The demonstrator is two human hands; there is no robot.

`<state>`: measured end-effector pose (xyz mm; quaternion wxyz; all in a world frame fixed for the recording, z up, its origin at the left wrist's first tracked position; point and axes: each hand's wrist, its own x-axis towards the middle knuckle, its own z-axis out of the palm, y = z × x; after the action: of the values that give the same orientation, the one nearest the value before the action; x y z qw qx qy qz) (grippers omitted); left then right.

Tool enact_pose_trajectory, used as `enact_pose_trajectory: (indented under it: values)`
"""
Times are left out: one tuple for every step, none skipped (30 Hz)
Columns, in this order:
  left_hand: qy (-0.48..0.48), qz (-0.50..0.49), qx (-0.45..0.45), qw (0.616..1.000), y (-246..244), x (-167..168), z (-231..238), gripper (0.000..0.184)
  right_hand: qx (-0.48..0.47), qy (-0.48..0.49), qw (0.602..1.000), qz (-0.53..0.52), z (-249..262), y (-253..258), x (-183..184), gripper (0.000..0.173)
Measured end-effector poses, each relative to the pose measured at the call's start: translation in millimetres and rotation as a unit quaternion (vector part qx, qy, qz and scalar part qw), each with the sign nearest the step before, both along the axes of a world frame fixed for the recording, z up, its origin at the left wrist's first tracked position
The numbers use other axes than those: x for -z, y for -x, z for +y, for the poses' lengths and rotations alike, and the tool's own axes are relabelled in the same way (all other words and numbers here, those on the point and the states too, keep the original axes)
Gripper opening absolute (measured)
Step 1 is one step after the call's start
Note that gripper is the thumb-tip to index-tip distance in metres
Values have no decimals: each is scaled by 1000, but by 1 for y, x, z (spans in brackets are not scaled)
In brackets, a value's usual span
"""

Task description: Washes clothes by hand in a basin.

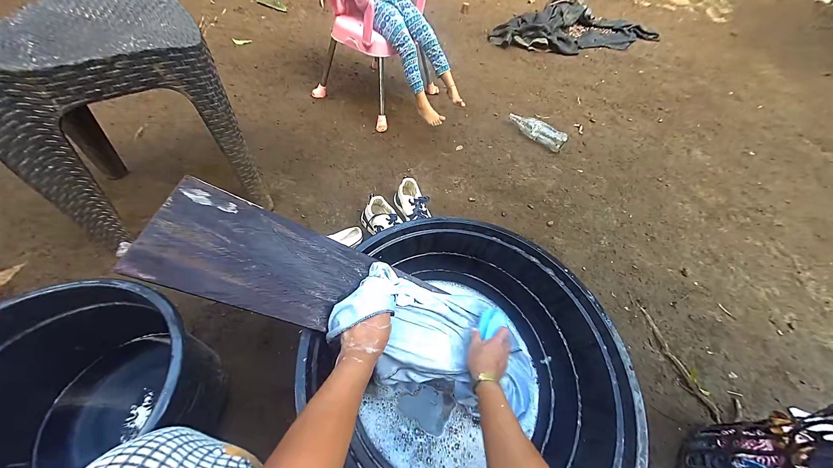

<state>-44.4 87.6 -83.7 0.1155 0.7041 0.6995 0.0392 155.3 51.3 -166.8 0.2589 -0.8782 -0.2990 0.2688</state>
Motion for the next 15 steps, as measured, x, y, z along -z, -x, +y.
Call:
enact_pose_trajectory:
  values:
    - [0, -2, 0, 1000, -1, 0, 1, 34, -38, -39, 998, 10, 5, 21, -15, 66]
    - [4, -4, 2, 1000, -1, -1, 1, 35, -87, -75, 993, 23, 9, 47, -29, 64]
    - [14, -3, 3, 1000, -1, -2, 1, 35, -130, -101, 986, 36, 12, 73, -41, 62]
    - [23, -3, 3, 1000, -1, -2, 0, 36, -159, -124, 979, 39, 12, 93, -47, 59]
    - [28, -6, 4, 1000, -1, -2, 0, 36, -176, -148, 973, 34, 12, 102, -46, 58]
    - [26, -8, 4, 1000, -1, -3, 1, 36, -180, -168, 969, 27, 12, 100, -40, 58]
    - [31, -7, 6, 999, -1, -3, 2, 36, -174, -167, 970, 23, 10, 88, -31, 58]
    - [35, -3, 7, 999, -1, -2, 1, 36, -151, -150, 977, 20, 7, 71, -20, 60]
    - [38, 0, 9, 999, -1, -2, 1, 36, -114, -136, 984, 14, 4, 51, -7, 61]
    - [36, 1, 10, 999, -1, -2, 2, 35, -75, -118, 990, 6, 2, 33, 3, 62]
    - [34, -1, 9, 999, -1, -3, 2, 35, -40, -91, 995, -3, 1, 17, 11, 63]
    - [37, -3, 7, 999, -1, -2, 1, 35, -9, -55, 998, -9, -1, 4, 16, 65]
    - [36, -4, 7, 999, -2, -1, 0, 35, 16, -20, 1000, -10, -3, -6, 17, 65]
    - [28, -3, 7, 1000, -2, 1, -1, 35, 31, -4, 999, -3, -1, -9, 12, 66]
    - [23, -2, 7, 1000, -3, 2, -1, 35, 29, -19, 999, 6, 3, -3, 1, 66]
